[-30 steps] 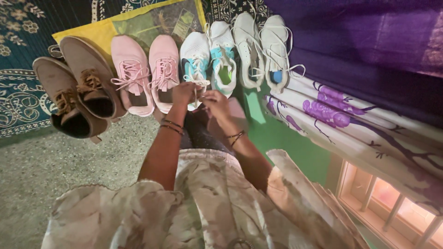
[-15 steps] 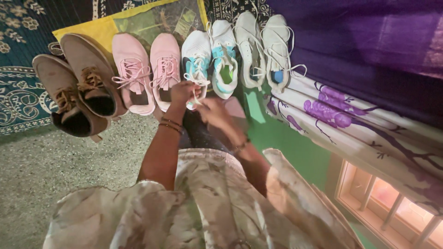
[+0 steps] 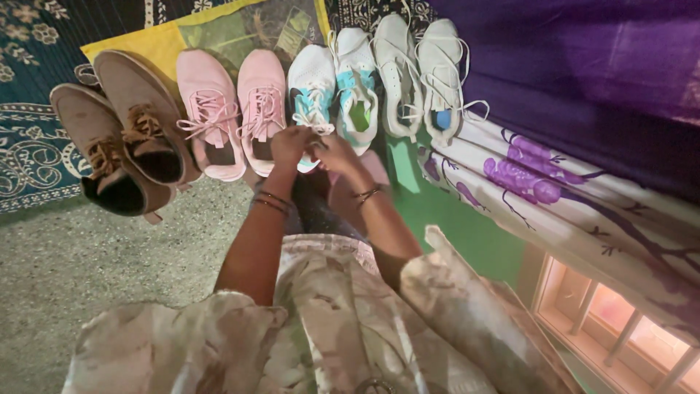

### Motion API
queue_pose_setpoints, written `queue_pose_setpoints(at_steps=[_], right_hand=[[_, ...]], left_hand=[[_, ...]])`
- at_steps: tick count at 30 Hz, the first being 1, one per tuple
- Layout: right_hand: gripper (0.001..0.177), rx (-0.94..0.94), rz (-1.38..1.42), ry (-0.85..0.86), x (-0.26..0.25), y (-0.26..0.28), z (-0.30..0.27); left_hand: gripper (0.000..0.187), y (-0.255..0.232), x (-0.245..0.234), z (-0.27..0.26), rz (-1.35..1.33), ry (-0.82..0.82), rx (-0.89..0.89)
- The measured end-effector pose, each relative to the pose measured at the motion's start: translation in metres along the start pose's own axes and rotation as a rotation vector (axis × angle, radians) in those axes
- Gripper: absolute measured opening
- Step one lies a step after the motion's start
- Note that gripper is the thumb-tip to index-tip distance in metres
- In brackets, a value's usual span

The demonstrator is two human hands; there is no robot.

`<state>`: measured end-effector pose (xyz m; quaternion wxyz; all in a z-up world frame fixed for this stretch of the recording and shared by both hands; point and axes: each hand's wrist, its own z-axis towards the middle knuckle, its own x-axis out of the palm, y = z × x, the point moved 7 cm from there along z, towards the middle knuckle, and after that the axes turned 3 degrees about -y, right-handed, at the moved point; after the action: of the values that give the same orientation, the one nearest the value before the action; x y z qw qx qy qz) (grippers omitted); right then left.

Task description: The person unlaces a white and teal sneaker, then relaces it by threading the laces through the eyelets and tying a knot. The shoe is handled one at a time on a patterned rug with other shoes nearby.

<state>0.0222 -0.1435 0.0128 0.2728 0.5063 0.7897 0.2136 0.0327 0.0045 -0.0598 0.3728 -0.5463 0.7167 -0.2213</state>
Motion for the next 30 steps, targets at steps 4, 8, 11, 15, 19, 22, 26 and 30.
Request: queue_pose_setpoints(at_steps=[4,8,11,15,19,22,26,30], right_hand=[[0.023,-0.102,-0.115,-0.145,0.001,-0.005,0.006],[0.027,-0.193,-0.086,-0.476,-0.018,-0.003,-0.001],[0.027,-0.204,-0.052,-0.512,-0.025,0.000,0.000],[0.022,-0.240,-0.072,-0.563,-0.029,0.008,-0.001],[0.019,-0.233,-0.077,-0.571,-0.030,0.019,-0.002],[0.015,-0.318,-0.109,-0.586,-0.031,0.033,-0.007],[0.017,-0.518,-0.202,-0.660,-0.034,0.059,-0.022],[0.022,-0.514,-0.249,-0.645,-0.034,0.070,-0.029]], left_hand=[[0.029,-0.016,-0.009,-0.004,0.000,-0.016,0.013],[0.023,-0.059,-0.024,-0.023,0.051,-0.204,0.275],[0.028,-0.093,-0.034,-0.043,0.247,-0.295,0.411],[0.018,-0.132,-0.034,-0.060,0.398,-0.212,0.598],[0.013,-0.145,-0.032,-0.059,0.436,-0.188,0.590],[0.010,-0.141,-0.030,-0.054,0.434,-0.207,0.568],[0.008,-0.126,-0.028,-0.043,0.423,-0.201,0.520],[0.009,-0.116,-0.029,-0.034,0.317,-0.189,0.468]])
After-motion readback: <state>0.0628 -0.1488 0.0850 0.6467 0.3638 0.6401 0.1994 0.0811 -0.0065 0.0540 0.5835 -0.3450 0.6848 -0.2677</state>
